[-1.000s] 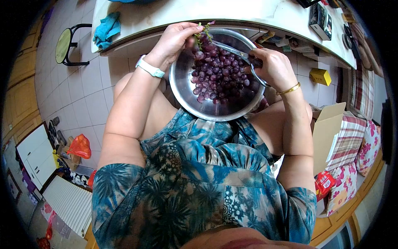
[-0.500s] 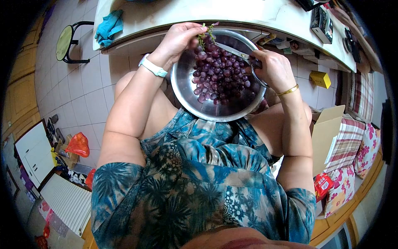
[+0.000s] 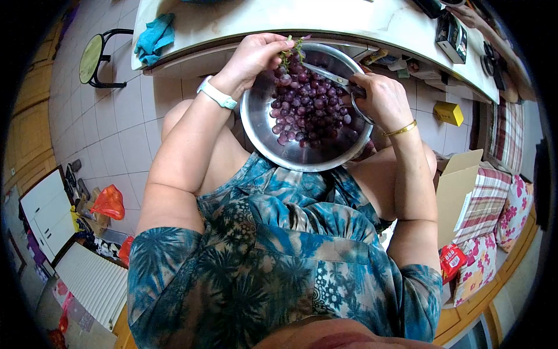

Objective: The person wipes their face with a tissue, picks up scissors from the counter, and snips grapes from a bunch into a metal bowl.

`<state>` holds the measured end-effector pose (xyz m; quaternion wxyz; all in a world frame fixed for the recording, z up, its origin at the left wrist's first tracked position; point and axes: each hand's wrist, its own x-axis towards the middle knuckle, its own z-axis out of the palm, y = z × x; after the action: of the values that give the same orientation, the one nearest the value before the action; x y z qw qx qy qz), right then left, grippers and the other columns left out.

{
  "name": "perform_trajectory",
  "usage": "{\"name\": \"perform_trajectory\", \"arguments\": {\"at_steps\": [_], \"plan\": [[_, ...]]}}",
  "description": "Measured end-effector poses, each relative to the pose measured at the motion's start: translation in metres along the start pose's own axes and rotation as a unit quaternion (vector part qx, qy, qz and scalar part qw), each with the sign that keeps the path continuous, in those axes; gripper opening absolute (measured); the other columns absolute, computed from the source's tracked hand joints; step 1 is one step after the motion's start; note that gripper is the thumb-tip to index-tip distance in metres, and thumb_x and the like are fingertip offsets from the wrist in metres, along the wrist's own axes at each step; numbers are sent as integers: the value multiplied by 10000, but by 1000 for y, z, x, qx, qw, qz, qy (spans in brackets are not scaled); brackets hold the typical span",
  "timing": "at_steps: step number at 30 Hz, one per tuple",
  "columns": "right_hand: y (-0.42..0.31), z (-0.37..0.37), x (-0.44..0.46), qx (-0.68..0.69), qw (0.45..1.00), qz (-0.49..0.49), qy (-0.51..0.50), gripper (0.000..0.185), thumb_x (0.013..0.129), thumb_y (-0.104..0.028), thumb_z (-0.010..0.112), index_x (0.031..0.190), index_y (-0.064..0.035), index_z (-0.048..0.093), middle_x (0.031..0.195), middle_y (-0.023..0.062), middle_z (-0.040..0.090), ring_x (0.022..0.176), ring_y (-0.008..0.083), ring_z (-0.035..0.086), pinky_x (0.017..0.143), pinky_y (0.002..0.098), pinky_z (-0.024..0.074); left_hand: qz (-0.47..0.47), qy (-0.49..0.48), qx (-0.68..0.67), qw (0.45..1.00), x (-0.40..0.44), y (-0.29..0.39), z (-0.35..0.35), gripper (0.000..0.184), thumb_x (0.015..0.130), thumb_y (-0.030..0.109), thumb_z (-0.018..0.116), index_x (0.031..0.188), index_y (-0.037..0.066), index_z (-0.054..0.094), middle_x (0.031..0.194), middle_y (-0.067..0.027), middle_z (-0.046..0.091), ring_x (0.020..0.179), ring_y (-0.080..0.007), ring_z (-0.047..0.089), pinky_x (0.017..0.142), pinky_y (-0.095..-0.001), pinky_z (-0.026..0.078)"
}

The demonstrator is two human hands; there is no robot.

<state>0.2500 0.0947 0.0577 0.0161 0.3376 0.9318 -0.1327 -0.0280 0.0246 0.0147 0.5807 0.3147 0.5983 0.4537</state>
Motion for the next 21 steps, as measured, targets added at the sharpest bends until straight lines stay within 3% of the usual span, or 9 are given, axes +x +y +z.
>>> {"name": "perform_trajectory", "arguments": {"at_steps": [7, 13, 16, 18, 19, 21], "plan": [[-1, 0, -4, -2, 1000, 4, -1, 321, 712, -148, 784, 1030, -122, 749, 836, 145, 714, 839, 314, 707, 746, 419, 568, 7, -10, 16, 1000, 3, -5, -1, 189, 960, 217, 707, 1075, 66, 696, 859, 73, 647, 647, 20, 510, 559, -121, 400], [-2, -7, -7, -6, 998, 1, -63, 320, 711, -154, 782, 1029, -123, 755, 869, 159, 723, 844, 325, 710, 764, 429, 569, 4, -10, 22, 1000, 1, -2, 0, 190, 961, 210, 704, 1083, 64, 701, 875, 74, 659, 655, 14, 501, 583, -133, 405], [10, -5, -8, 38, 999, -14, -20, 296, 762, -243, 805, 1019, -110, 746, 834, 149, 711, 813, 326, 701, 754, 417, 560, -6, -16, 17, 1000, 4, -2, -3, 187, 972, 205, 687, 1095, 64, 698, 896, 74, 661, 684, 10, 510, 607, -140, 412], [20, -8, -4, 145, 981, 54, -114, 384, 819, -397, 802, 994, -64, 727, 741, 104, 681, 706, 246, 692, 654, 357, 547, -2, -21, 7, 1000, 3, -2, -3, 189, 980, 204, 675, 1105, 63, 693, 909, 71, 661, 704, 8, 511, 627, -145, 417], [23, -11, -3, 145, 981, 57, -111, 384, 819, -397, 802, 994, -64, 727, 741, 104, 681, 706, 246, 692, 654, 357, 547, 2, -27, -5, 1000, 3, -1, -2, 191, 987, 203, 664, 1114, 62, 689, 921, 69, 661, 724, 7, 512, 648, -151, 422], [27, -16, -3, 370, 899, 113, -205, 517, 835, -521, 774, 975, -28, 698, 676, 38, 628, 621, 147, 642, 557, 289, 501, -3, -35, -10, 999, 1, 1, -1, 193, 1006, 205, 633, 1127, 61, 680, 940, 66, 657, 746, 6, 506, 680, -155, 426]]}}
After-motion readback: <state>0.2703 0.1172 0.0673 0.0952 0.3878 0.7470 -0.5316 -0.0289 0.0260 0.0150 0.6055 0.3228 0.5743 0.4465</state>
